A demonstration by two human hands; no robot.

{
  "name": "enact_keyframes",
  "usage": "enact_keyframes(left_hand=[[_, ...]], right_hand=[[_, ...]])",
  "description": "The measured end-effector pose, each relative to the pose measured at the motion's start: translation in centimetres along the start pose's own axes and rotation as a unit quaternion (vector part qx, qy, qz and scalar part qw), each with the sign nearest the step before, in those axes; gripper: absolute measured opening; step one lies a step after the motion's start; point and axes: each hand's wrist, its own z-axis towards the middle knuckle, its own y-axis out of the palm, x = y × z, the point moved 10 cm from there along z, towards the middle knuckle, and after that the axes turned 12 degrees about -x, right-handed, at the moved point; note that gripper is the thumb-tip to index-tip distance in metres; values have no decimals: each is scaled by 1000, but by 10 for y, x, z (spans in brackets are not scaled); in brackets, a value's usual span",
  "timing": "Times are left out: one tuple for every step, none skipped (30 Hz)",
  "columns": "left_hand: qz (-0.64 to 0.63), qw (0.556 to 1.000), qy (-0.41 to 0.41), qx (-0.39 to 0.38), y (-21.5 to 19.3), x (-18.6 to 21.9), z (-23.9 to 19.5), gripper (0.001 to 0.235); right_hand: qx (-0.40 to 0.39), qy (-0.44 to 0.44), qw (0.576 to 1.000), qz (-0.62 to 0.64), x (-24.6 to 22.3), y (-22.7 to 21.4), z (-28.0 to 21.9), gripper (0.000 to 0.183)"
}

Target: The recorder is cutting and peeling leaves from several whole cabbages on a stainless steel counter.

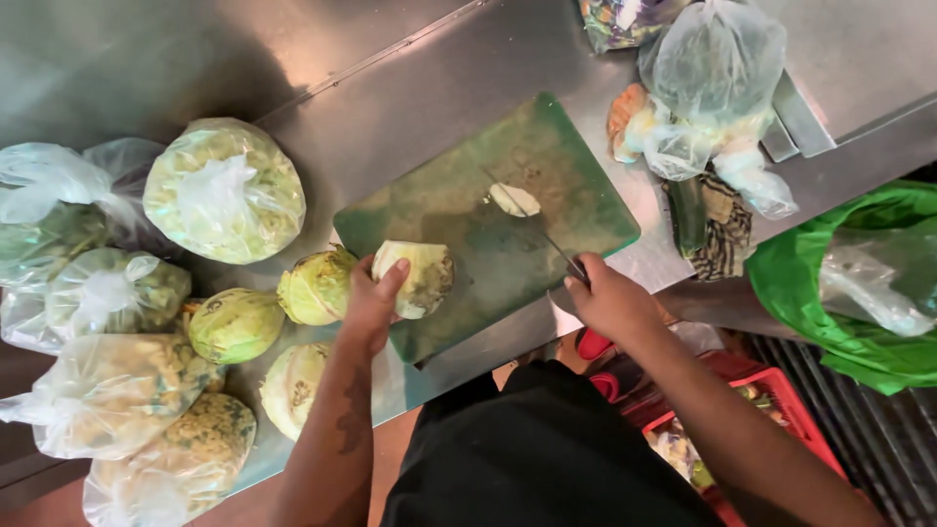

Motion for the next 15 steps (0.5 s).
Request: enact_keyframes(left_hand=[[1, 1000, 0, 1, -1, 10, 3, 98], [93, 995, -33, 8, -3, 16, 6, 104], [185, 981, -66, 14, -6, 22, 8, 111], [182, 981, -67, 19, 0, 29, 10, 111], [321, 944, -71, 7, 10, 41, 13, 118], [453, 889, -72, -3, 20, 54, 17, 125], [450, 890, -72, 3, 36, 69, 6, 125], [524, 847, -91, 6, 53, 83, -5, 116], [594, 797, -110, 9, 71, 97, -16, 108], [591, 799, -111, 13, 65, 85, -10, 108], [556, 830, -35, 29, 66, 84, -3, 103], [515, 855, 40, 45, 65, 80, -2, 98], [511, 858, 35, 49, 48, 57, 6, 98], [458, 880, 108, 57, 35, 46, 10, 79], [403, 895, 181, 66, 21, 34, 12, 61]], right_hand=[[-1, -1, 1000, 1, -1, -1, 0, 50], [-18, 14, 1000, 1, 1, 1, 1, 48], [-36, 30, 999, 0, 3, 3, 1, 47], [-39, 26, 999, -2, 3, 4, 0, 47], [-47, 28, 999, -5, 4, 7, -1, 48], [-52, 27, 998, -8, 4, 8, -1, 49], [-53, 20, 998, -11, 4, 9, 0, 49], [-38, 25, 999, 0, 7, 7, -1, 49], [-24, 30, 999, 11, 10, 4, -2, 48], [-26, 25, 999, 8, 16, 4, 3, 48], [-13, 41, 999, 17, 26, 2, 9, 48], [-4, 58, 998, 24, 38, 2, 11, 48], [-9, 54, 998, 18, 47, 5, 17, 48], [12, 35, 999, 3, 53, 2, 22, 46], [34, 16, 999, -13, 58, -1, 28, 44]])
